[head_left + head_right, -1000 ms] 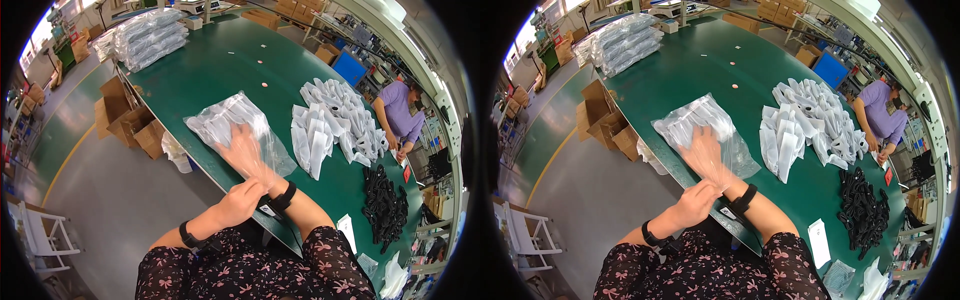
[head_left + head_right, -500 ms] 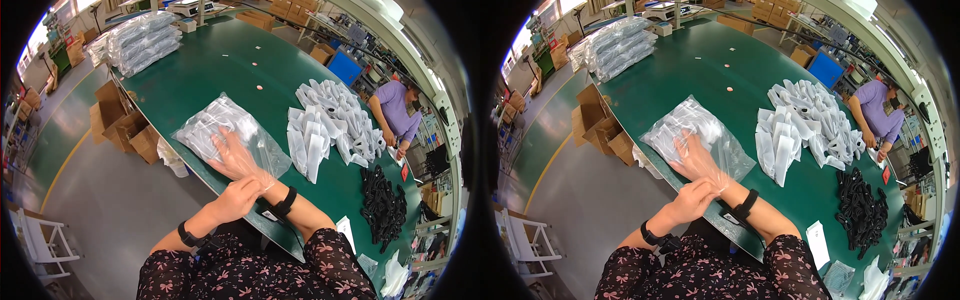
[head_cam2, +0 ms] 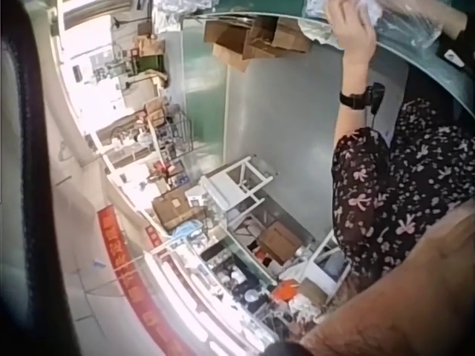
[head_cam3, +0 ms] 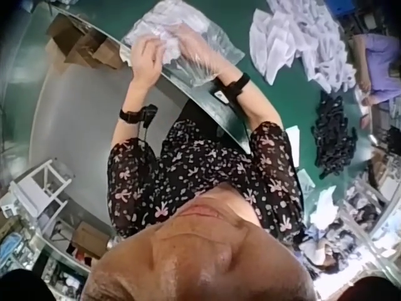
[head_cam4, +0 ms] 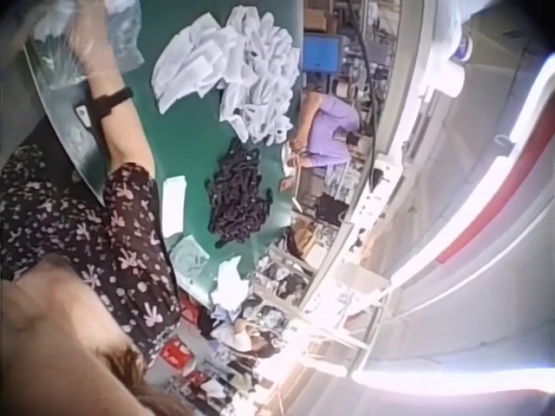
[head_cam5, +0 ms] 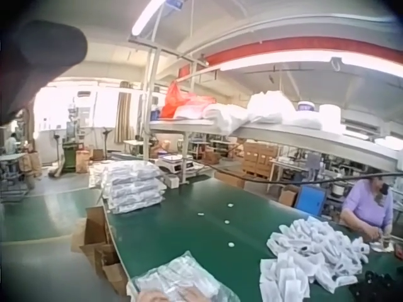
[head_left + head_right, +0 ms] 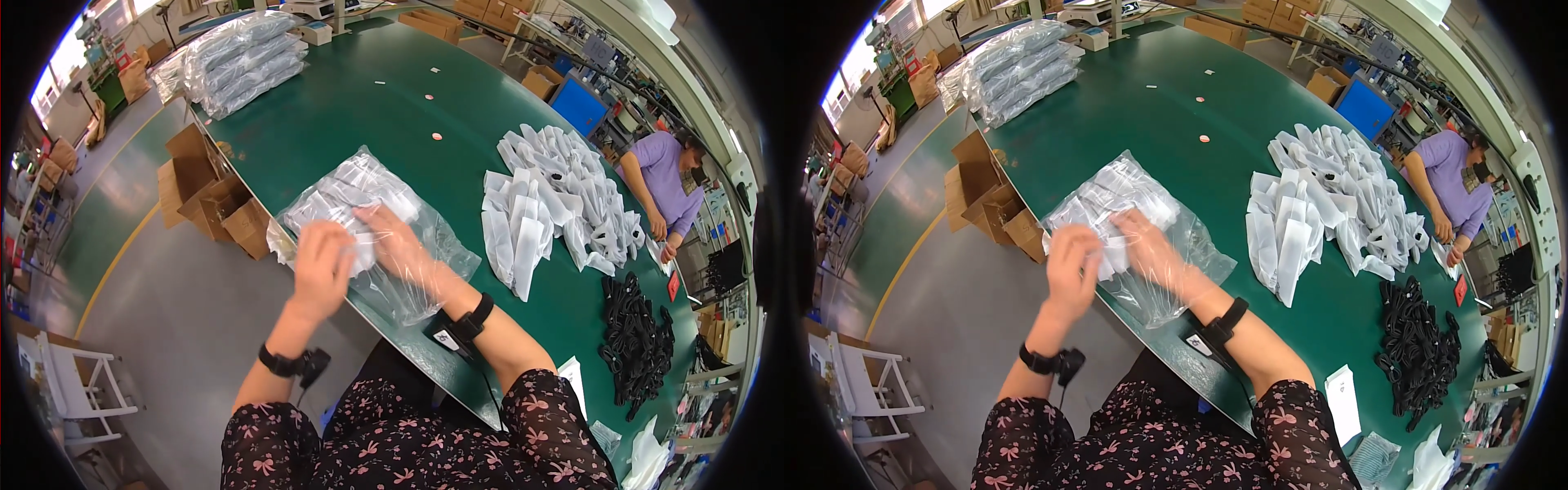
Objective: The person places a black cable into a white sleeve, folds the sleeve, and repeats the process before placing a stack of the sleeved cables into a clear plastic bag.
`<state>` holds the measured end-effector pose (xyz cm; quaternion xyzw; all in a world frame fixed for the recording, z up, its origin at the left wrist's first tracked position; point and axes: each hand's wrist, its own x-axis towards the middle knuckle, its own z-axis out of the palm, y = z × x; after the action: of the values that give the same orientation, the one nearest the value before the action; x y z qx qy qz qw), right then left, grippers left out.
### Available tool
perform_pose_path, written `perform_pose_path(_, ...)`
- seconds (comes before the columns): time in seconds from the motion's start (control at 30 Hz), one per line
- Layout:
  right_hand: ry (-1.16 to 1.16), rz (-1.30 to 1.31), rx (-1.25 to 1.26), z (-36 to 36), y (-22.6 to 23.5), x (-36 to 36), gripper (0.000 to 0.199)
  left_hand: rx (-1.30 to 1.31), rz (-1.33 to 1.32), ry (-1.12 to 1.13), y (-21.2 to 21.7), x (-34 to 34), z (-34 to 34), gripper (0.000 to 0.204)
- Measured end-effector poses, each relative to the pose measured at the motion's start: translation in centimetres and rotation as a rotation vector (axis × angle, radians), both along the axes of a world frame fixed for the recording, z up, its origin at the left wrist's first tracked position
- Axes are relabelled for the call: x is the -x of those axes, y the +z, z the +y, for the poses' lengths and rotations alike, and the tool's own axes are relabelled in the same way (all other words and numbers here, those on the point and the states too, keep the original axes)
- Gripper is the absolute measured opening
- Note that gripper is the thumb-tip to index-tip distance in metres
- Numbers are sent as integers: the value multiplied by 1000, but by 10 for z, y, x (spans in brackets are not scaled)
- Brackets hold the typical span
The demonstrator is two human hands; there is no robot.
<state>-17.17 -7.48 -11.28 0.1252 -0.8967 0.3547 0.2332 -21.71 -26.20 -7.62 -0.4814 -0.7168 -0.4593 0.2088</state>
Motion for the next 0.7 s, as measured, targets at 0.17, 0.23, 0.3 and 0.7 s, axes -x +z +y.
perform_pose_path(0.17,-121,-58,27,-17,14,2,51,118,-57,210,-12,87,13,32)
perform_pose_path(0.23,-98,-33,29,-22,12,2,52,410,-347,174,-17,122,14,36)
perform_pose_path(0.3,-105,-26,27,-21,8,-1,52,444,-398,126,-18,138,24,35)
perform_pose_path(0.7,-152,21,-272,-31,9,3,46,536,-564,16,-6,149,43,33)
